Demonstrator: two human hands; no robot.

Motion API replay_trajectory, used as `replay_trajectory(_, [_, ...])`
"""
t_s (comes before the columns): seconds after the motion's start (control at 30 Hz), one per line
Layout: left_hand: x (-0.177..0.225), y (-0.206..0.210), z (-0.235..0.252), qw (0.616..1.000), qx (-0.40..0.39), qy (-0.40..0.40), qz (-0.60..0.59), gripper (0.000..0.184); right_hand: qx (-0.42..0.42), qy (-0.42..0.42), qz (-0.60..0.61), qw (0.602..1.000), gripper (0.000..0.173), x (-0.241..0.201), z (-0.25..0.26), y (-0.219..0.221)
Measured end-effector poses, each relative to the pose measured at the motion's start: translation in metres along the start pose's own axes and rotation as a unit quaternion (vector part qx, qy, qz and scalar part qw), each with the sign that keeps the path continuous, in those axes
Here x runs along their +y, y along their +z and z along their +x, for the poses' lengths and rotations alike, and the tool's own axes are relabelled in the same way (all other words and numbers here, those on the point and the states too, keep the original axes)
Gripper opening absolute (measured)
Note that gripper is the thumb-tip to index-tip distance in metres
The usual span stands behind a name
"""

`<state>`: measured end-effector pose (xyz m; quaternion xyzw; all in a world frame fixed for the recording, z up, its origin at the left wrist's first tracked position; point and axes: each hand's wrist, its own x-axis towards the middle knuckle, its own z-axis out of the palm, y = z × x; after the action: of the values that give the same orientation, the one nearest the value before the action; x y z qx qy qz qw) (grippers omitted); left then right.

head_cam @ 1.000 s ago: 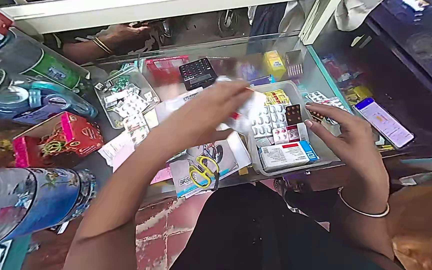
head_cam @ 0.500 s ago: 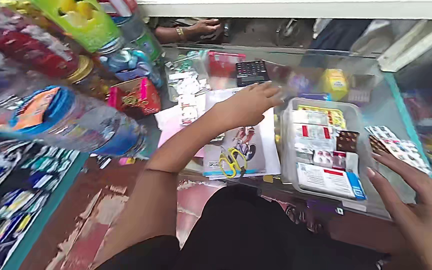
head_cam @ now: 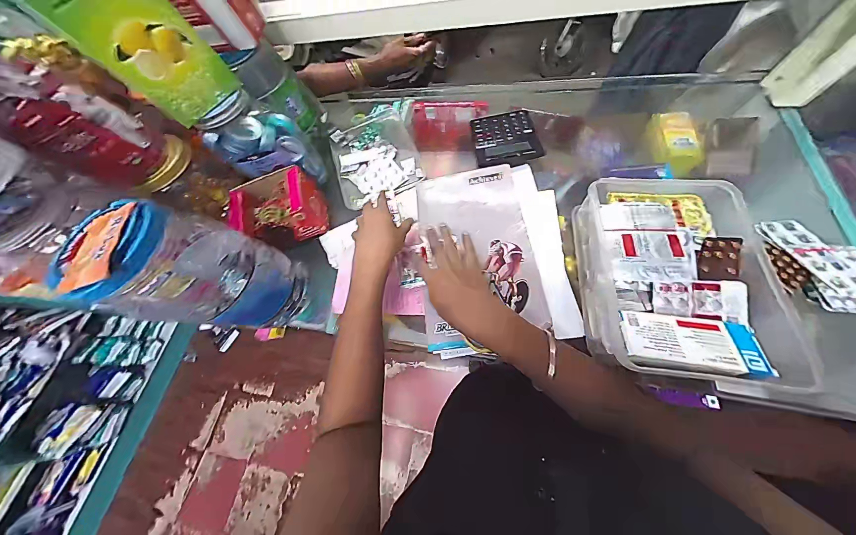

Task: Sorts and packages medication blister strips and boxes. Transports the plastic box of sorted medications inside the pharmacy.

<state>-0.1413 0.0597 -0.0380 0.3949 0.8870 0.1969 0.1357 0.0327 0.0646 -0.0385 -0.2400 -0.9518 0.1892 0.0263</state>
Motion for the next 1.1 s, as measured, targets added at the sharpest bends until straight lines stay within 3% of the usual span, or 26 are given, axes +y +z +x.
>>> replay_trajectory(0.1, [-0.006, 0.0, -0.003, 0.999, 0.022, 0.026, -0.001, 0.072, -0.027, 0.0, 0.025, 0.999, 0.059, 0.006, 0.008, -0.008])
replay_trajectory(0.2, [-0.015, -0.007, -0.003, 0.997, 0.043, 0.058, -0.002, 0.074, 0.013, 0.02, 0.031, 0.999, 0.061, 0.005, -0.031, -0.051])
replay_trajectory(0.23, [-0.014, -0.013, -0.005, 0.996, 0.054, 0.069, -0.003, 0.073, 0.052, 0.034, 0.038, 0.997, 0.058, 0.005, -0.054, -0.068])
replay_trajectory(0.3, [-0.002, -0.029, -0.014, 0.99, 0.075, 0.121, -0.014, 0.07, 0.223, 0.092, 0.043, 0.97, 0.055, 0.017, -0.102, -0.093])
replay_trajectory(0.37, [0.03, -0.038, -0.036, 0.976, 0.08, 0.2, -0.032, 0.065, 0.35, 0.199, -0.024, 0.915, 0.053, 0.049, -0.139, -0.12])
replay_trajectory(0.43, [0.086, -0.036, -0.069, 0.957, 0.049, 0.28, -0.059, 0.062, 0.337, 0.337, -0.086, 0.875, 0.053, 0.085, -0.161, -0.141])
replay_trajectory(0.5, [0.148, -0.02, -0.101, 0.931, -0.009, 0.355, -0.09, 0.061, 0.283, 0.42, -0.091, 0.857, 0.055, 0.114, -0.169, -0.147])
replay_trajectory(0.6, [0.212, 0.012, -0.133, 0.899, -0.081, 0.426, -0.061, 0.058, 0.224, 0.41, -0.07, 0.882, 0.054, 0.131, -0.176, -0.139])
replay_trajectory(0.67, [0.235, 0.022, -0.143, 0.891, -0.124, 0.437, -0.01, 0.058, 0.244, 0.372, -0.05, 0.894, 0.044, 0.137, -0.188, -0.135])
replay_trajectory(0.73, [0.239, 0.032, -0.147, 0.873, -0.122, 0.472, -0.019, 0.054, 0.304, 0.337, -0.035, 0.891, 0.037, 0.145, -0.21, -0.133])
replay_trajectory(0.8, [0.235, 0.039, -0.142, 0.841, -0.139, 0.52, -0.058, 0.055, 0.374, 0.34, -0.007, 0.863, 0.034, 0.156, -0.24, -0.13])
replay_trajectory(0.9, [0.234, 0.038, -0.128, 0.78, -0.255, 0.57, -0.033, 0.054, 0.447, 0.399, 0.015, 0.8, 0.033, 0.177, -0.283, -0.115])
replay_trajectory(1.0, [0.23, 0.042, -0.117, 0.7, -0.376, 0.607, 0.021, 0.053, 0.461, 0.455, 0.015, 0.762, 0.031, 0.196, -0.308, -0.104])
replay_trajectory(1.1, [0.217, 0.049, -0.107, 0.698, -0.346, 0.626, 0.033, 0.041, 0.446, 0.466, 0.012, 0.764, 0.03, 0.212, -0.315, -0.101])
